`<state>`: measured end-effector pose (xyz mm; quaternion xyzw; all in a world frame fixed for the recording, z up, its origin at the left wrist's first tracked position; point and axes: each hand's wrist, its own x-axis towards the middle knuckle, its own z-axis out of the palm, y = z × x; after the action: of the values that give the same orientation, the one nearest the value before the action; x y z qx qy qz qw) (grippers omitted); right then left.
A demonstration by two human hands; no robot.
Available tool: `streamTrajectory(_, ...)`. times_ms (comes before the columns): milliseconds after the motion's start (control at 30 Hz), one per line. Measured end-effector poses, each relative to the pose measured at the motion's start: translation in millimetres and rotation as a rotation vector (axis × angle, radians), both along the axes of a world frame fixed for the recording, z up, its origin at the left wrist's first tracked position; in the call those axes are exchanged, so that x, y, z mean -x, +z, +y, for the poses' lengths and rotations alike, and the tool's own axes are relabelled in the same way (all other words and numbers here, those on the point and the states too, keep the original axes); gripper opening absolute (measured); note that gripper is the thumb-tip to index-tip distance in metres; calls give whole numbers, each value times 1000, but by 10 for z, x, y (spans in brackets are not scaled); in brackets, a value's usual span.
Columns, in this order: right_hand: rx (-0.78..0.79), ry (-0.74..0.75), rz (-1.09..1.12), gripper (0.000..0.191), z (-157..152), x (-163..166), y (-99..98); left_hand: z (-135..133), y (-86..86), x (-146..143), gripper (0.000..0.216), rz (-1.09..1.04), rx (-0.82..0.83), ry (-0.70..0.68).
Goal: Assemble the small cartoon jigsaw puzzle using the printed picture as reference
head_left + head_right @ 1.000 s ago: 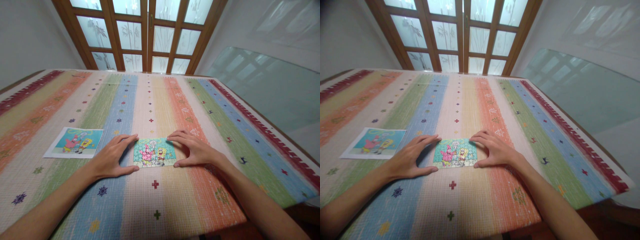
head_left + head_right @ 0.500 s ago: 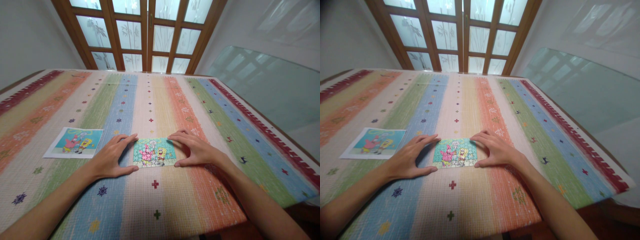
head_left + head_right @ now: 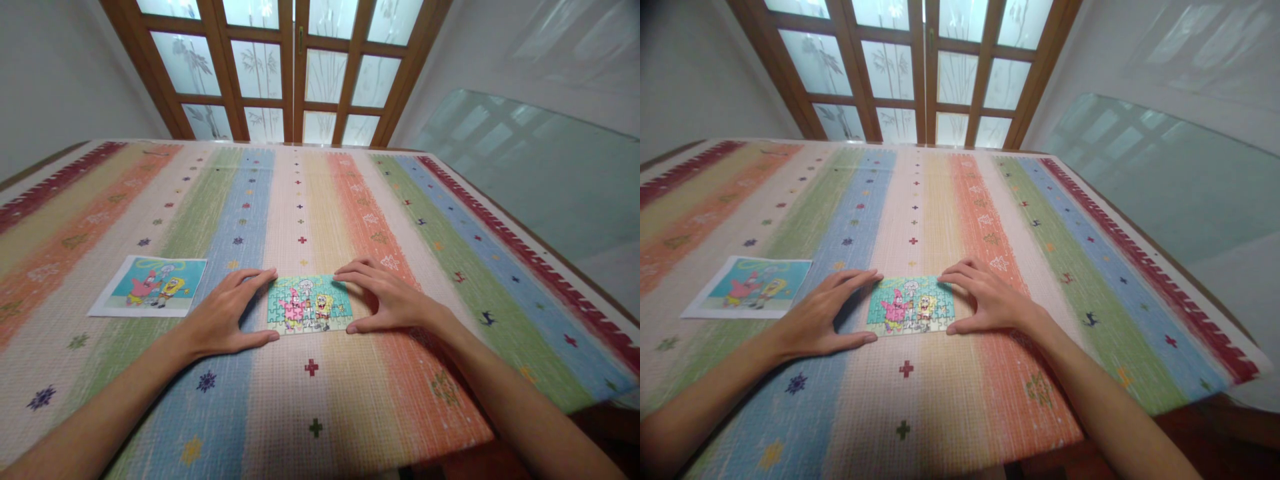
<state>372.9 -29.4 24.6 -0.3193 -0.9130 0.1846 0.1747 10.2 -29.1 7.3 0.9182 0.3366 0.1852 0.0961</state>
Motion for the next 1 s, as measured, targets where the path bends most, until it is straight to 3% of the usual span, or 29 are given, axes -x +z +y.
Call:
streamTrajectory(233, -6, -2, -25, 80, 1, -6, 20, 3, 2, 3, 89, -10, -62, -2)
streamTrajectory(1000, -1, -31, -34, 77, 0, -27, 35, 28, 1, 26, 88, 13, -37, 5)
